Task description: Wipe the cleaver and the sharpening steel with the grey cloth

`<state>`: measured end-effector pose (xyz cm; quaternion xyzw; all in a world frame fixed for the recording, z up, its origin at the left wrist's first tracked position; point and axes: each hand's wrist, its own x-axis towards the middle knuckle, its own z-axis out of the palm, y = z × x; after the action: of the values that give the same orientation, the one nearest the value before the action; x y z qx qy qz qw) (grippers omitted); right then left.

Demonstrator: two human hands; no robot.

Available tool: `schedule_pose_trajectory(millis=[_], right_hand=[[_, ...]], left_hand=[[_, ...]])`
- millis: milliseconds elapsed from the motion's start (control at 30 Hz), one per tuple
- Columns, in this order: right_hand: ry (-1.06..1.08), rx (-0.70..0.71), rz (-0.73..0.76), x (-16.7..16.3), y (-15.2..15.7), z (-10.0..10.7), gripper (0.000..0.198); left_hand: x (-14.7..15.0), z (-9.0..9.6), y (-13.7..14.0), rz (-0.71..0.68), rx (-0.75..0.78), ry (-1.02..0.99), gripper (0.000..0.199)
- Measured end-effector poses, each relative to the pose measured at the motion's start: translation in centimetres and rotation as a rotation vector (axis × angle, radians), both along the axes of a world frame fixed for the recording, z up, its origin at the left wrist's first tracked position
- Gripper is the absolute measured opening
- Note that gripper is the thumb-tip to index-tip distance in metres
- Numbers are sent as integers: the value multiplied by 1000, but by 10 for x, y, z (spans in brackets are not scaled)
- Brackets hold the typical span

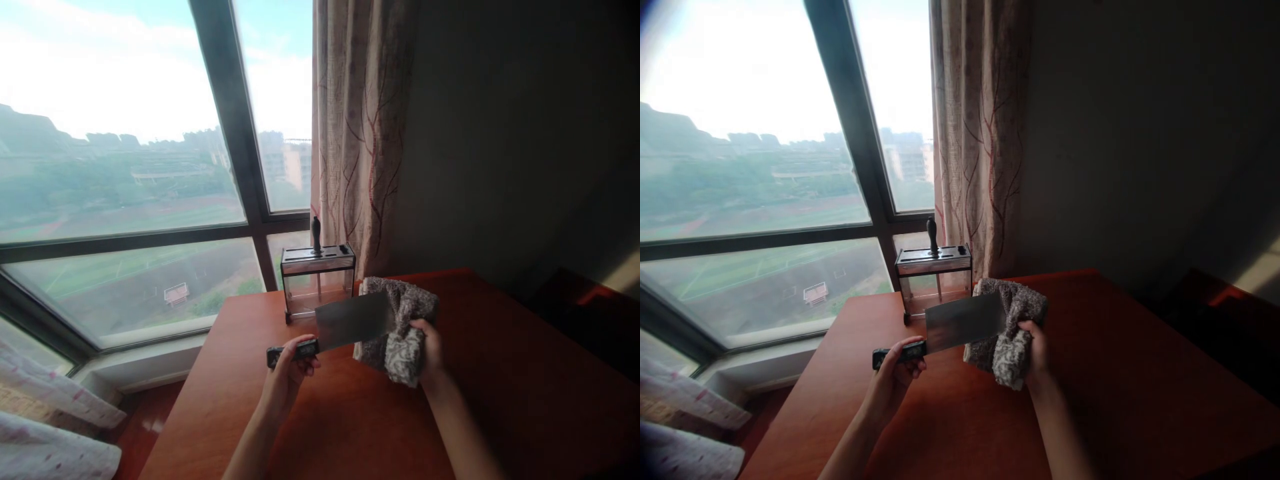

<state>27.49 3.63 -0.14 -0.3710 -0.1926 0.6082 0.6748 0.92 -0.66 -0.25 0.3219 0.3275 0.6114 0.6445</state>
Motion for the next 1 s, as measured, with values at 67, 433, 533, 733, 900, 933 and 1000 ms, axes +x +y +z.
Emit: schedule_pose_trajectory(millis=[67, 433, 533, 733, 900, 933, 1000], right_hand=[[138, -20, 88, 3, -7, 6, 21], [575, 73, 187, -53, -21, 3, 31], [558, 71, 241, -79, -25, 1, 27], [509, 27, 372, -108, -34, 1, 28], [525, 89, 363, -84, -26, 4, 26], [508, 103, 365, -76, -24, 5, 28], [450, 127, 295, -61, -21, 6, 33]], left_hand=[[0, -1, 2, -10, -12, -47, 35], [6, -5, 5, 53, -134, -220, 33], [9, -8, 5, 99, -135, -202, 40], [11, -17, 5, 136, -117, 37, 62], [13, -15, 4, 103, -70, 124, 65], [13, -14, 4, 100, -75, 113, 65], [13, -10, 4, 104, -107, 65, 65]])
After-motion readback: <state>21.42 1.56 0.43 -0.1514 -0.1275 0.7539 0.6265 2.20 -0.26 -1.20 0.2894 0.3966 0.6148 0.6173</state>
